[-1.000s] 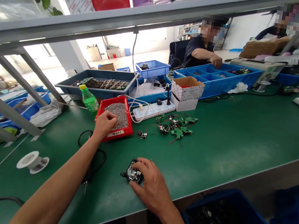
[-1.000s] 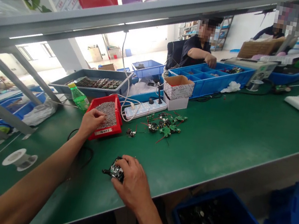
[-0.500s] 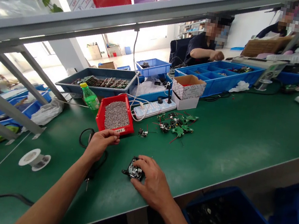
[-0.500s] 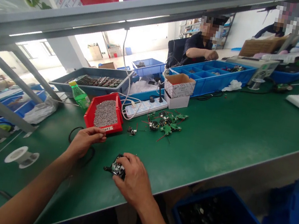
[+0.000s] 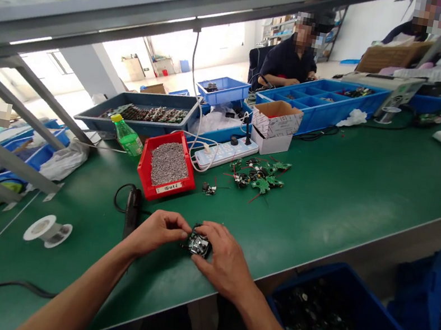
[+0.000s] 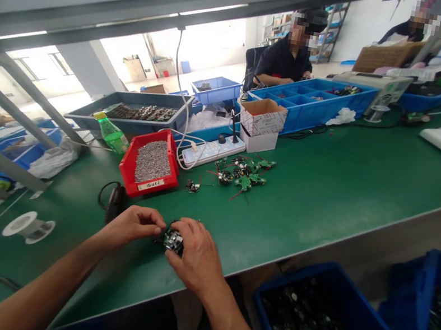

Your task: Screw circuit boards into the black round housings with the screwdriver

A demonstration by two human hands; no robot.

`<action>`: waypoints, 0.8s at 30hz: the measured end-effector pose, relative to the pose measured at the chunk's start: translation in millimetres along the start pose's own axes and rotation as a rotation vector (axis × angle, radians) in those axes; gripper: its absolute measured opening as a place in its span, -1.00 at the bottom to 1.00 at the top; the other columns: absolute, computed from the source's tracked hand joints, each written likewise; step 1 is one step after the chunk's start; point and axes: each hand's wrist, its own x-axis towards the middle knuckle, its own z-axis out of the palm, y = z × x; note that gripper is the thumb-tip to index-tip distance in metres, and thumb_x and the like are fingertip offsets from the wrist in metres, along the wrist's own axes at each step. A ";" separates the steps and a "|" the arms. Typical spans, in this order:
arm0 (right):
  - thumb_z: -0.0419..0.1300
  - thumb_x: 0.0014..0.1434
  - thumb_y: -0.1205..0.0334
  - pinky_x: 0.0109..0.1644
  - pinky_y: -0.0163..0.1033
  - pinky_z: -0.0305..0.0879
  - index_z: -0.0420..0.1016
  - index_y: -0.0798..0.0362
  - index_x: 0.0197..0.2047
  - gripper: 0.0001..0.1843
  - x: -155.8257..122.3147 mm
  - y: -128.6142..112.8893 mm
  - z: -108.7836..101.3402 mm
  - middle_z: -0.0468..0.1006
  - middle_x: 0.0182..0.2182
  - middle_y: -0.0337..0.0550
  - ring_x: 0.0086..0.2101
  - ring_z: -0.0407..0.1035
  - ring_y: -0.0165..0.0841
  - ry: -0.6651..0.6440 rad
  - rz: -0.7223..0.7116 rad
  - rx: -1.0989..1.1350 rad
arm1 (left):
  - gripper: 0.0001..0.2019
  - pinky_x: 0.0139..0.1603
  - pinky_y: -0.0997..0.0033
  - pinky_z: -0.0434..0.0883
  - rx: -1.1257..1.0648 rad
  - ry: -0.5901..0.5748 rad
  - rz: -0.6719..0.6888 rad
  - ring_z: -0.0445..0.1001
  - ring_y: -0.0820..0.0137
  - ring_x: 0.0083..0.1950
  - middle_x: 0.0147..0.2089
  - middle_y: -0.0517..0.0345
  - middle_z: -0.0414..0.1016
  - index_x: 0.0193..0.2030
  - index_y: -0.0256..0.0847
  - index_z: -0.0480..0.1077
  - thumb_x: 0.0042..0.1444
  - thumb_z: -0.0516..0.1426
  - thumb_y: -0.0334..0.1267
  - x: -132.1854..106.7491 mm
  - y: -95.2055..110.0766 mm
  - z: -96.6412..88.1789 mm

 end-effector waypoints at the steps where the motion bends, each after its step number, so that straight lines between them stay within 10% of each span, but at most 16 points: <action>1: 0.32 0.01 0.38 0.16 0.00 0.29 0.38 -0.07 0.07 -0.47 0.1 -0.3 -0.1 0.45 0.05 -0.10 0.05 0.33 -0.17 -0.001 0.002 0.000 | -0.84 -0.25 0.41 0.35 -0.007 -0.030 -0.017 0.44 0.41 -0.35 -0.35 0.11 0.56 -0.32 -0.28 0.57 -0.01 0.31 -0.25 1.3 0.2 0.6; 24: 0.30 0.01 0.39 0.16 -0.01 0.26 0.34 -0.04 0.07 -0.46 0.5 1.0 2.9 0.46 0.02 -0.12 0.02 0.32 -0.16 -0.003 0.024 0.016 | -0.84 -0.23 0.43 0.37 0.144 -0.327 -0.025 0.42 0.40 -0.30 -0.32 0.11 0.51 -0.29 -0.23 0.61 0.02 0.28 -0.21 19.7 10.4 -5.9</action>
